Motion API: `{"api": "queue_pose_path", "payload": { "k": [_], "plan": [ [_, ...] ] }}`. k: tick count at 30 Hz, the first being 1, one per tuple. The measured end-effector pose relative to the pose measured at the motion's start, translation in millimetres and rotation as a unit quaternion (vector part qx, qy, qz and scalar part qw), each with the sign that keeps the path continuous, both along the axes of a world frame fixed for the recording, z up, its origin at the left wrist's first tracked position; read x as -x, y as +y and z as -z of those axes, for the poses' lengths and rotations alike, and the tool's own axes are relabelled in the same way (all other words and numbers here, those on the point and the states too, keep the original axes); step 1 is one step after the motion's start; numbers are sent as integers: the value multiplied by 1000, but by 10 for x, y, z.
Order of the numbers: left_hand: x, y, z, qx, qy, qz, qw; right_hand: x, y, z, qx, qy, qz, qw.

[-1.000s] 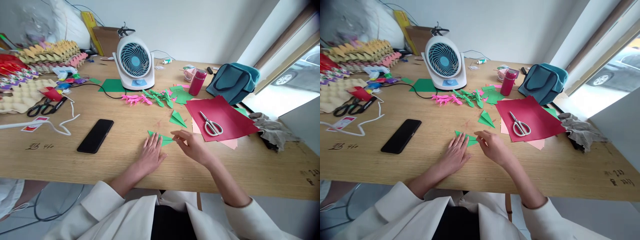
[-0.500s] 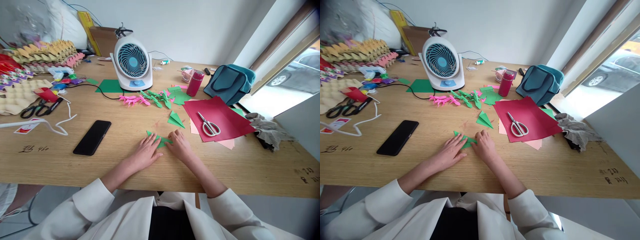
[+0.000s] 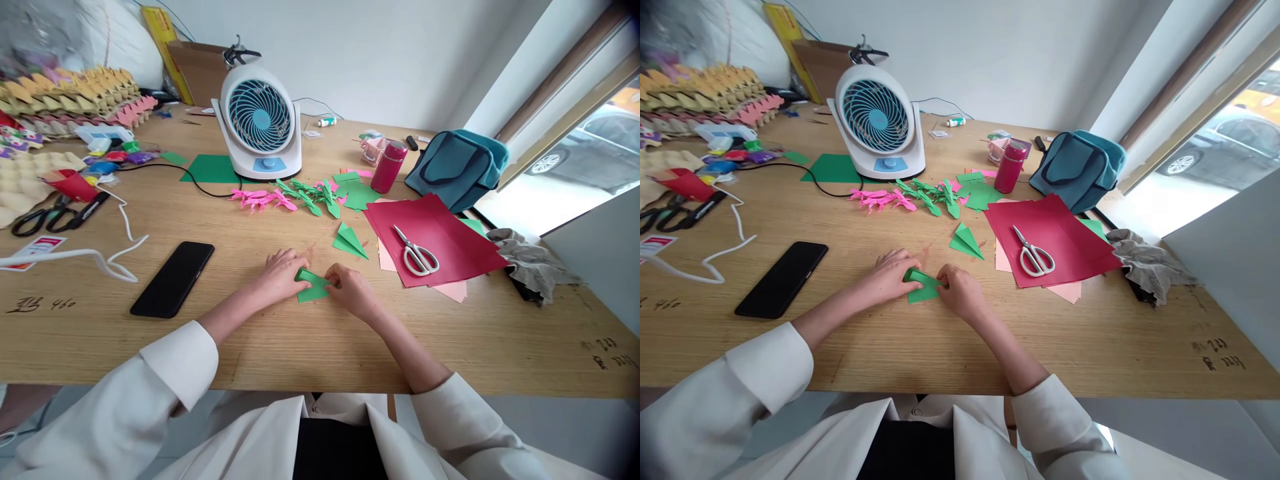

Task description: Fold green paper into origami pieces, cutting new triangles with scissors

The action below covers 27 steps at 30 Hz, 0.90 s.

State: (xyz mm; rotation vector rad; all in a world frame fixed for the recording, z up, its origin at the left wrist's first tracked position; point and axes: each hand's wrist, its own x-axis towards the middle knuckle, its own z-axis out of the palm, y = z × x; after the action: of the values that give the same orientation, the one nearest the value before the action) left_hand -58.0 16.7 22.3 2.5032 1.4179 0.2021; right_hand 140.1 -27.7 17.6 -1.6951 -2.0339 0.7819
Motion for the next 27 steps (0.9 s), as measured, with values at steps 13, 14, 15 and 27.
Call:
{"api": "queue_pose_path", "payload": {
  "k": [13,14,15,27],
  "plan": [
    [-93,257,-117,273,-280,-27,920,-416,498,-154,52,404,45,912],
    [-139,248,-85,282,-305,-29,909,-412,505,-127,60,449,60,889],
    [-187,236,-51,283,-334,-31,898,-399,504,-96,68,489,78,866],
    [-379,96,173,170,-335,-42,926,-179,374,147,141,465,64,872]
  ]
}}
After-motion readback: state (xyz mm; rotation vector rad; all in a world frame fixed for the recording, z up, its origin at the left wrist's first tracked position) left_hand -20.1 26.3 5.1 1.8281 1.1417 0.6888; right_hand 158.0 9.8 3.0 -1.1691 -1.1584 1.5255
